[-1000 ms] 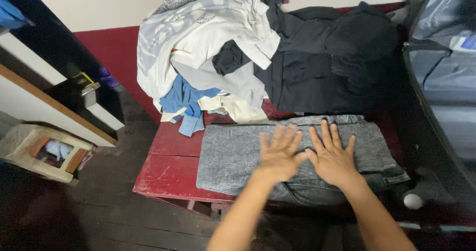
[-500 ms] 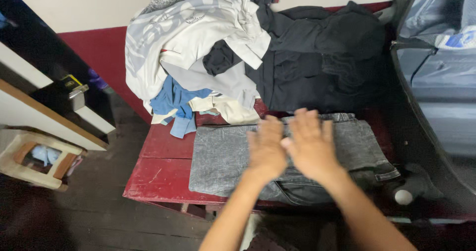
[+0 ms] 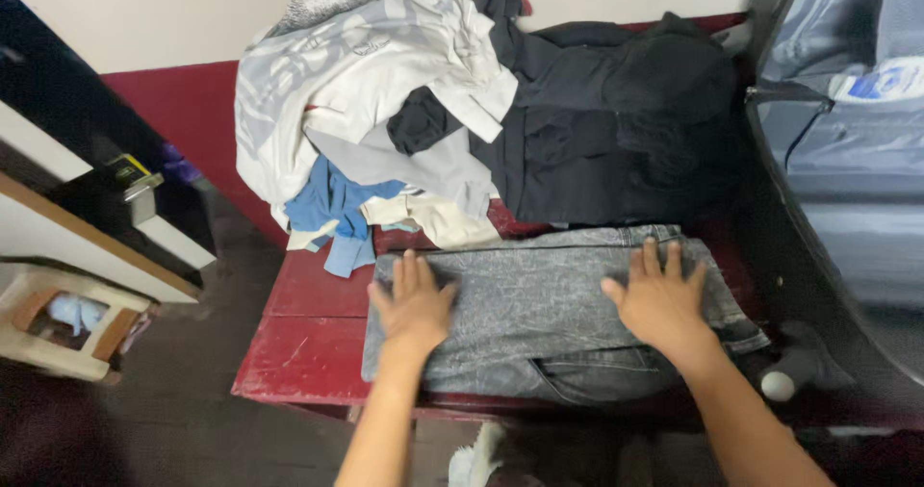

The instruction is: The person picks up a pair of pants from a pile of clothes, unfolds them on a red surface, smooths them out by hand, folds the pants into a rectangular shape, and places them into a suitcase.

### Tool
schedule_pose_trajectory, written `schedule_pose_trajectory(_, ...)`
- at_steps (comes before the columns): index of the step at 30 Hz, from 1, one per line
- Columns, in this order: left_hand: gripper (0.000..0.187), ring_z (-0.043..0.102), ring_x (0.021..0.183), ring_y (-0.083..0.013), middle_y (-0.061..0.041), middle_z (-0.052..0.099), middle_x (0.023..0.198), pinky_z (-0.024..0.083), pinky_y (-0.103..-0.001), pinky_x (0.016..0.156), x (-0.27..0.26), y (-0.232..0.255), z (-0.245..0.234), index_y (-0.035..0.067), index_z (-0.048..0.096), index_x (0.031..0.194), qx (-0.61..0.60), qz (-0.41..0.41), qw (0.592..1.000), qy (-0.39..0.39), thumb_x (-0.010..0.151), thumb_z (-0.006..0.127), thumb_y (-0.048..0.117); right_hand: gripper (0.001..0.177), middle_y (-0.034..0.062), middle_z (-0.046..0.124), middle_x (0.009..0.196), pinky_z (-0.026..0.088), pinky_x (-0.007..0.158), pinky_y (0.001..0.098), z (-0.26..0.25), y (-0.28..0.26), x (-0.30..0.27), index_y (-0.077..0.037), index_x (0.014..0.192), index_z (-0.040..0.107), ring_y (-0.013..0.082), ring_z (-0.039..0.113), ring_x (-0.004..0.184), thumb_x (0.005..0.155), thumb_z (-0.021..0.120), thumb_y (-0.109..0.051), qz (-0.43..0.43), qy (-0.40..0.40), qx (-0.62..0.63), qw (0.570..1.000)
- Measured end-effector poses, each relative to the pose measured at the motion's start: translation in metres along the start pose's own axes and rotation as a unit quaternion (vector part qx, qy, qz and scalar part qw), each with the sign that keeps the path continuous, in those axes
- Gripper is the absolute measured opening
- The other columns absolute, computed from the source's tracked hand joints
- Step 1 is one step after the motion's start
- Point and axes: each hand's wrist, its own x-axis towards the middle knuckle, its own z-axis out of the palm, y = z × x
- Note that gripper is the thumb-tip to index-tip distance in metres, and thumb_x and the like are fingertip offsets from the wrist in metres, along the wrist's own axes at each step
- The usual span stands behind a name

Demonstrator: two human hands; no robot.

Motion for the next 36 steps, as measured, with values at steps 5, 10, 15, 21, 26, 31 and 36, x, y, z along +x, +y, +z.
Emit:
schedule_pose_trajectory(5, 0.069, 0.012, 0.159, -0.0306, -0.012, 0.024, 0.173, 0.007, -0.062, 0.122, 0.016, 0.112, 0.060, 0.004, 0.034, 0.162, -0.037, 0.273, 0.946, 0.173, 0.097, 0.046, 0.027, 0.064, 0.0056, 0.025, 0.171, 0.012, 0.122, 0.0689, -0.007, -0.053, 0.025, -0.016, 0.159, 0.034, 0.0279, 0.018, 0.160, 0.105, 0.028, -0.051, -0.161, 0.077, 0.027, 0.983)
schedule_pose_trajectory(10, 0.071, -0.005, 0.157, -0.0302, -0.008, 0.001, 0.171, -0.006, -0.066, 0.119, 0.020, 0.079, 0.042, 0.016, 0.012, 0.162, -0.017, 0.163, 0.986, -0.019, 0.103, 0.032, 0.052, 0.066, 0.0029, 0.017, 0.171, 0.008, 0.121, 0.0677, 0.009, -0.034, 0.043, -0.026, 0.160, 0.027, 0.0270, 0.013, 0.157, 0.101, 0.030, -0.055, -0.166, 0.055, 0.081, 0.981)
schedule_pose_trajectory(15, 0.077, -0.005, 0.159, -0.0285, -0.007, -0.003, 0.172, -0.003, -0.065, 0.120, 0.007, -0.021, 0.014, 0.016, 0.007, 0.164, 0.033, 0.072, 0.996, 0.051, 0.102, 0.033, 0.055, 0.082, 0.0116, 0.001, 0.173, -0.003, 0.115, 0.0646, 0.039, 0.002, 0.024, -0.016, 0.161, 0.010, 0.0324, -0.002, 0.158, 0.098, 0.026, -0.066, -0.142, 0.078, 0.095, 0.982)
schedule_pose_trajectory(21, 0.076, 0.012, 0.159, -0.0358, -0.016, 0.020, 0.170, 0.007, -0.062, 0.125, -0.042, 0.040, 0.023, 0.007, 0.030, 0.160, -0.025, 0.127, 0.981, 0.144, 0.103, 0.035, 0.055, 0.083, 0.0110, 0.002, 0.170, 0.000, 0.117, 0.0672, 0.044, 0.014, 0.001, -0.013, 0.162, 0.012, 0.0306, -0.002, 0.156, 0.098, 0.021, -0.066, -0.083, 0.079, 0.040, 0.993)
schedule_pose_trajectory(26, 0.074, 0.011, 0.157, -0.0332, -0.014, 0.021, 0.168, 0.000, -0.058, 0.124, -0.085, 0.091, 0.048, 0.003, 0.030, 0.158, -0.059, 0.317, 0.946, -0.018, 0.104, 0.036, 0.054, 0.082, 0.0077, -0.003, 0.170, -0.003, 0.114, 0.0724, 0.033, 0.012, -0.004, -0.017, 0.161, 0.010, 0.0279, -0.005, 0.156, 0.097, 0.021, -0.066, -0.057, 0.030, 0.019, 0.998)
schedule_pose_trajectory(31, 0.075, 0.008, 0.153, -0.0356, -0.011, 0.015, 0.167, 0.003, -0.054, 0.119, -0.068, -0.009, 0.046, 0.006, 0.024, 0.158, 0.012, 0.150, 0.987, 0.050, 0.103, 0.029, 0.056, 0.080, 0.0075, -0.004, 0.170, -0.004, 0.111, 0.0761, 0.037, 0.015, -0.001, -0.018, 0.160, 0.011, 0.0282, -0.007, 0.156, 0.097, 0.020, -0.066, -0.046, 0.024, 0.028, 0.998)
schedule_pose_trajectory(36, 0.074, 0.013, 0.155, -0.0274, -0.010, 0.016, 0.169, 0.007, -0.059, 0.120, -0.047, -0.024, 0.018, 0.006, 0.026, 0.158, 0.035, 0.028, 0.998, 0.034, 0.102, 0.028, 0.055, 0.083, 0.0088, -0.001, 0.170, -0.004, 0.110, 0.0776, 0.045, 0.017, 0.001, -0.014, 0.161, 0.013, 0.0303, -0.005, 0.156, 0.098, 0.023, -0.066, -0.054, 0.046, 0.039, 0.997)
